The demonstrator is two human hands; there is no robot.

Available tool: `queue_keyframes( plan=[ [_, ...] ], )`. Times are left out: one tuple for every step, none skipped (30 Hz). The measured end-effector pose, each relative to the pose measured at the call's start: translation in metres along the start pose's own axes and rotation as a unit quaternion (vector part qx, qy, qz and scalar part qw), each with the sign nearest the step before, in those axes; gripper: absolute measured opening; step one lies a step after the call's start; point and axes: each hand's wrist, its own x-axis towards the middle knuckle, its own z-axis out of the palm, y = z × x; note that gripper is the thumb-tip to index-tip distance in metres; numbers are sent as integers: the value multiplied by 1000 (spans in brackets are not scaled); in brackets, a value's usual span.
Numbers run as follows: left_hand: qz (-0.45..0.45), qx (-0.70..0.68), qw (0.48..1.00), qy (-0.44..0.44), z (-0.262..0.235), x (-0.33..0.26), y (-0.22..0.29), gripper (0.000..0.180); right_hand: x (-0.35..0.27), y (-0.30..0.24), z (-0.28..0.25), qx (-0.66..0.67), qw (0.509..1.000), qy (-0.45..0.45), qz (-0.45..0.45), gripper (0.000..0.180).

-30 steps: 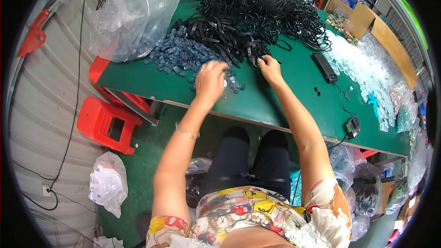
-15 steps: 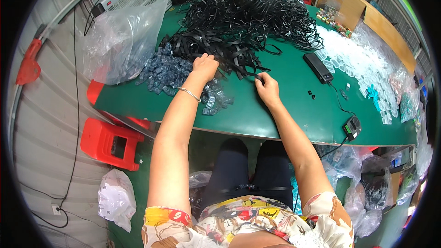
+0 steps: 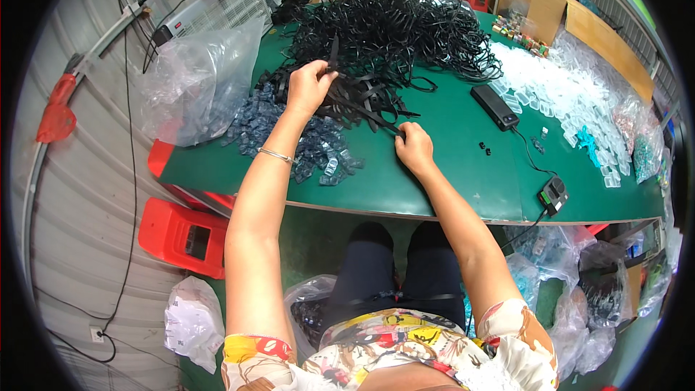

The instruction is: The person assembles small black plastic components onto straps by hand at a workstation.

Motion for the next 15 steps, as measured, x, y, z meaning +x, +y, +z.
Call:
queue_keyframes(
  plan=[
    [-2, -26, 1000, 8, -3, 2, 9, 18, -1, 0, -3, -60, 998, -30, -19, 19],
    [-3, -53, 998, 14, -5, 4, 16, 17, -2, -4, -7, -120, 990, -59, -37, 20],
    [-1, -55, 998, 14, -6, 4, 24, 17, -4, -7, -11, -122, 990, -57, -36, 20],
    [-26, -130, 991, 8, -6, 0, 31, 16, -8, -10, -17, -129, 990, -54, -29, 21],
    [-51, -202, 978, 4, -8, -4, 41, 16, -10, -16, -26, -136, 989, -52, -24, 22],
    [-65, -261, 963, -22, -9, -9, 56, 16, -7, -16, -34, -139, 989, -49, -22, 22],
    [-81, -288, 953, -54, -8, -16, 71, 15, -2, -13, -43, 18, 1000, -13, -7, 23],
    [-97, -314, 941, -86, -9, -24, 88, 14, 2, -13, -53, 176, 984, 24, 6, 25],
    [-113, -347, 925, -109, -7, -35, 100, 13, 3, -24, -67, 315, 949, 0, 19, 26],
    [-130, -379, 906, -133, -3, -46, 109, 12, 2, -35, -84, 415, 906, -69, 45, 30],
    [-125, -349, 917, -149, -2, -58, 116, 12, -2, -59, -106, 440, 890, -113, 28, 32],
    [-116, -367, 908, -164, 4, -70, 121, 12, -8, -78, -121, 463, 873, -154, 14, 34],
    [-130, -394, 891, -183, 6, -81, 131, 13, -14, -86, -126, 496, 849, -182, 14, 35],
    [-140, -424, 871, -204, 9, -89, 145, 15, -18, -90, -132, 526, 825, -206, 14, 35],
    [-147, -421, 873, -195, 19, -99, 142, 15, -21, -88, -128, 531, 819, -218, 14, 32]
  ],
)
